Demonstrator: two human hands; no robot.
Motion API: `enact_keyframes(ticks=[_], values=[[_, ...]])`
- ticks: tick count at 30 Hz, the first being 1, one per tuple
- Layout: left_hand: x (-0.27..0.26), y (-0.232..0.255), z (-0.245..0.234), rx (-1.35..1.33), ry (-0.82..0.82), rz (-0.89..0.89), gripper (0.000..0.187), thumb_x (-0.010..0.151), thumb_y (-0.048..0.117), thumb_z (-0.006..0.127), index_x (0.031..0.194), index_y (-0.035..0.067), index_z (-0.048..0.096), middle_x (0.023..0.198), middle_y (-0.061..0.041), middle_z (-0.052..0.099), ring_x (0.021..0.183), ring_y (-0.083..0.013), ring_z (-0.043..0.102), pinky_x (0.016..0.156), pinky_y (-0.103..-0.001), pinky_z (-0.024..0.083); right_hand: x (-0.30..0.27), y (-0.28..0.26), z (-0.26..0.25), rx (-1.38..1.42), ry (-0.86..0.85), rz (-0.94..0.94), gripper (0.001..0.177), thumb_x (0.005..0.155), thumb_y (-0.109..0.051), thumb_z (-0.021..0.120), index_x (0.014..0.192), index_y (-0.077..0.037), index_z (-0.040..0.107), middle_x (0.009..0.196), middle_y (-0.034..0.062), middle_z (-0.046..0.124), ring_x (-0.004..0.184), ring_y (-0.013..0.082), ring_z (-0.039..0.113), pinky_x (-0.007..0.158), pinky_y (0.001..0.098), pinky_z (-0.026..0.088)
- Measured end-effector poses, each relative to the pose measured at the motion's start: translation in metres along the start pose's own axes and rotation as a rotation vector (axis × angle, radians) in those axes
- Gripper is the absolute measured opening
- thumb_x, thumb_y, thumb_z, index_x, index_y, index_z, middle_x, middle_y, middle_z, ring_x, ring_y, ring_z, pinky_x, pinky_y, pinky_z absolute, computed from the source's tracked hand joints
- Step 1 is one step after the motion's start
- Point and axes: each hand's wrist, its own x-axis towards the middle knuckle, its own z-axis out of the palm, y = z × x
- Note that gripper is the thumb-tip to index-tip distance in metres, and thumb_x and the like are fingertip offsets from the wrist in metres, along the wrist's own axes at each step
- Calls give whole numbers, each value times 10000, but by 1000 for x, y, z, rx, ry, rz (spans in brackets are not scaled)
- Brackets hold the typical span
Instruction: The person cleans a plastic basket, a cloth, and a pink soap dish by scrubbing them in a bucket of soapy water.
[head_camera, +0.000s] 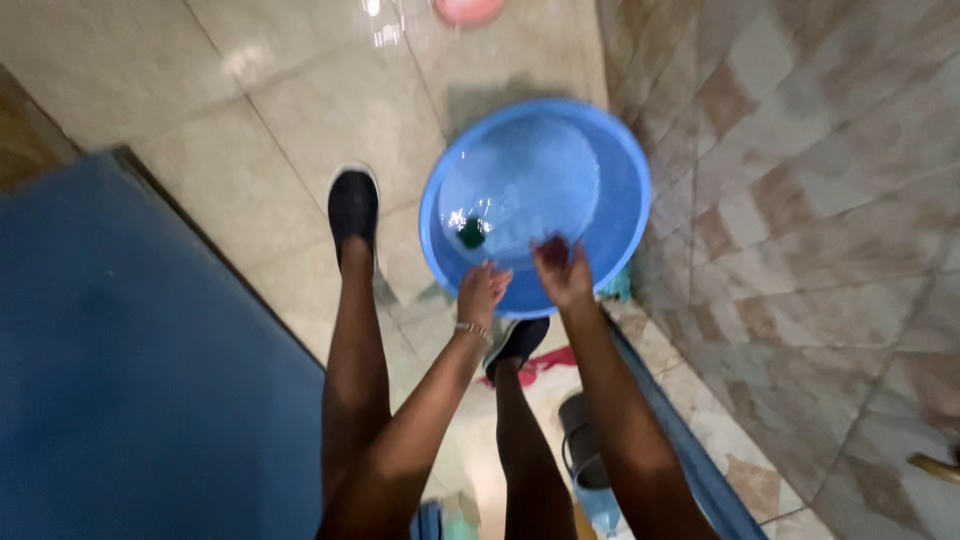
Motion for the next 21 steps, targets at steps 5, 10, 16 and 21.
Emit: enact_keyframes(ticks=[5, 10, 16, 21], values=[[-14, -12, 15, -37, 155, 123, 324, 1030, 281, 510, 1232, 38, 584, 1019, -125, 755, 951, -210, 743, 815, -277, 540, 51, 5, 7, -744, -29, -411, 358, 996, -326, 520, 1282, -126, 603, 1255, 73, 712, 1228, 216, 645, 1140, 447, 417], [-8, 3, -3, -84, 320, 87, 311, 1032, 244, 500, 1219, 15, 598, 973, -130, 729, 874, -219, 722, 738, -304, 534, 139, 91, -56, -1809, -59, -880, 236, 1025, -159, 581, 1211, -68, 693, 1286, 124, 691, 1128, 311, 700, 1017, 428, 561], [-43, 24, 7, -42, 326, 176, 293, 1018, 240, 465, 1210, 59, 590, 958, -83, 723, 883, -180, 715, 769, -281, 548, 117, 156, -63, -1806, -527, -778, 344, 831, 18, 610, 1161, -58, 674, 1163, 160, 656, 1086, 343, 659, 929, 405, 550], [-50, 31, 17, 8, 343, 95, 296, 999, 224, 512, 1215, 48, 612, 956, -80, 704, 877, -170, 696, 750, -279, 518, 144, 71, -26, -1682, -13, -1292, 301, 935, -19, 638, 1235, 2, 628, 1118, 175, 623, 1037, 335, 598, 900, 439, 490]])
